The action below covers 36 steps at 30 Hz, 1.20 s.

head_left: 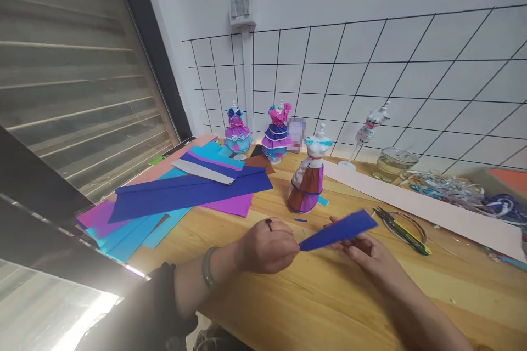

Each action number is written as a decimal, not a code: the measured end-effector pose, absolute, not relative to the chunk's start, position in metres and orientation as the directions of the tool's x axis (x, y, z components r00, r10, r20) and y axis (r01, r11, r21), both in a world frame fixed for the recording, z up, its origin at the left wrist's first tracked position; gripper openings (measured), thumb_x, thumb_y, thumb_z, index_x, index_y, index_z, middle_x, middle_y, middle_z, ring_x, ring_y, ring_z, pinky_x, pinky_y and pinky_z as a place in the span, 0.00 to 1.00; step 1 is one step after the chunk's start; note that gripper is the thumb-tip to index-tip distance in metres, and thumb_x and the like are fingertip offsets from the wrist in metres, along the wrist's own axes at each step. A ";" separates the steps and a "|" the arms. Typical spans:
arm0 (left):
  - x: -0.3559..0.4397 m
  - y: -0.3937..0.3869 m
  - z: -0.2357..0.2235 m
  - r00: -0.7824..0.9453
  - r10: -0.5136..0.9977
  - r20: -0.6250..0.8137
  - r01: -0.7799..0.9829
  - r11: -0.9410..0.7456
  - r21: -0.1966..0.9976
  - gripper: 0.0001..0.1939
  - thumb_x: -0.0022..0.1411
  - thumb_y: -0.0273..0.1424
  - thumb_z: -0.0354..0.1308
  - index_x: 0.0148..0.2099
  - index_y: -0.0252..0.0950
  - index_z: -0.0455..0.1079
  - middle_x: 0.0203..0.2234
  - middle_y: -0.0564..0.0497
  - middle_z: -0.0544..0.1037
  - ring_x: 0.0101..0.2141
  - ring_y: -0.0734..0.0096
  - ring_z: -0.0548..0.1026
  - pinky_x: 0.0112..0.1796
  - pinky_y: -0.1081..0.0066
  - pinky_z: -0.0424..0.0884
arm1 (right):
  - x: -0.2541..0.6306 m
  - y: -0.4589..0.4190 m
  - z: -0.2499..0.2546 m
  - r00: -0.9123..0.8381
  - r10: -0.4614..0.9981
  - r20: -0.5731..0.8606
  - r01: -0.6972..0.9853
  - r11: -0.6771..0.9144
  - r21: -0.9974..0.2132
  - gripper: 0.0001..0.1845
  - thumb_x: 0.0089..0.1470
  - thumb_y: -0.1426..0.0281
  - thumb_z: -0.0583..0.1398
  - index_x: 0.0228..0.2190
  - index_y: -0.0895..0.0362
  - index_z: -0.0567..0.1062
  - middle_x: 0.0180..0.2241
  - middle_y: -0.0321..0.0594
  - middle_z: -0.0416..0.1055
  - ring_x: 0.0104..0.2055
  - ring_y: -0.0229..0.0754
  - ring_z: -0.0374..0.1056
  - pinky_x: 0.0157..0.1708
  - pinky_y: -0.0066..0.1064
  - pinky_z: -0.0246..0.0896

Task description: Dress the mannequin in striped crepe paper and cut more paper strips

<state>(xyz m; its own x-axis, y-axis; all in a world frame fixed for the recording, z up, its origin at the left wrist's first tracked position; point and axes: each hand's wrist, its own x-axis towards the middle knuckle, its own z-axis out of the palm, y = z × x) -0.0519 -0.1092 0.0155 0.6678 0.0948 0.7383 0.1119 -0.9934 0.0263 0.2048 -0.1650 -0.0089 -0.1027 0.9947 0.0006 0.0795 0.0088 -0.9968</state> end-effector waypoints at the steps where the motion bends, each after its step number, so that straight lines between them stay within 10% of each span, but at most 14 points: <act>1: -0.048 -0.112 0.012 0.699 0.101 0.708 0.100 -0.994 0.043 0.04 0.57 0.23 0.50 0.32 0.36 0.64 0.22 0.52 0.75 0.29 0.73 0.73 0.32 0.72 0.67 | 0.206 -0.166 -0.008 -0.155 0.988 0.007 -0.004 0.006 -1.000 0.38 0.39 0.49 0.64 0.52 0.49 0.69 0.51 0.47 0.70 0.52 0.53 0.66 0.50 0.44 0.62; 10: -0.045 -0.104 0.000 0.725 0.441 0.529 0.209 -0.873 0.441 0.07 0.58 0.27 0.49 0.32 0.35 0.67 0.26 0.48 0.77 0.30 0.72 0.74 0.33 0.72 0.66 | 0.213 -0.165 -0.010 -0.015 0.998 -0.057 0.003 -0.057 -0.998 0.16 0.40 0.56 0.66 0.27 0.53 0.75 0.36 0.42 0.75 0.39 0.46 0.71 0.45 0.40 0.64; 14: -0.044 -0.105 -0.001 0.700 0.517 0.493 0.211 -0.808 0.550 0.07 0.58 0.29 0.50 0.33 0.35 0.68 0.26 0.48 0.77 0.29 0.73 0.74 0.32 0.73 0.66 | 0.213 -0.160 -0.010 -0.009 1.000 -0.008 0.095 -0.007 -0.995 0.19 0.40 0.56 0.66 0.34 0.53 0.75 0.43 0.45 0.74 0.44 0.49 0.69 0.44 0.41 0.65; 24: -0.047 -0.099 -0.007 0.704 0.518 0.486 0.178 -0.791 0.585 0.06 0.58 0.28 0.51 0.33 0.33 0.69 0.26 0.49 0.77 0.28 0.74 0.73 0.34 0.74 0.66 | 0.213 -0.158 -0.016 0.092 0.995 -0.042 0.110 -0.052 -0.993 0.19 0.39 0.56 0.67 0.32 0.55 0.77 0.25 0.38 0.74 0.29 0.40 0.68 0.33 0.32 0.65; 36: -0.050 -0.095 -0.010 0.739 0.544 0.398 0.206 -0.745 0.635 0.06 0.57 0.29 0.52 0.34 0.33 0.70 0.27 0.50 0.77 0.29 0.74 0.73 0.35 0.75 0.67 | 0.212 -0.157 -0.019 0.073 0.996 -0.052 0.175 -0.065 -0.982 0.15 0.42 0.57 0.66 0.29 0.55 0.78 0.39 0.43 0.75 0.42 0.47 0.69 0.45 0.37 0.62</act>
<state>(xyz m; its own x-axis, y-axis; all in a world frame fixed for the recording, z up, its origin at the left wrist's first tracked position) -0.0502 -0.0947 -0.0099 0.7389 0.5437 0.3980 0.2061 -0.7448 0.6347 0.2119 -0.1574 -0.0192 0.0735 0.9959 -0.0524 0.1754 -0.0646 -0.9824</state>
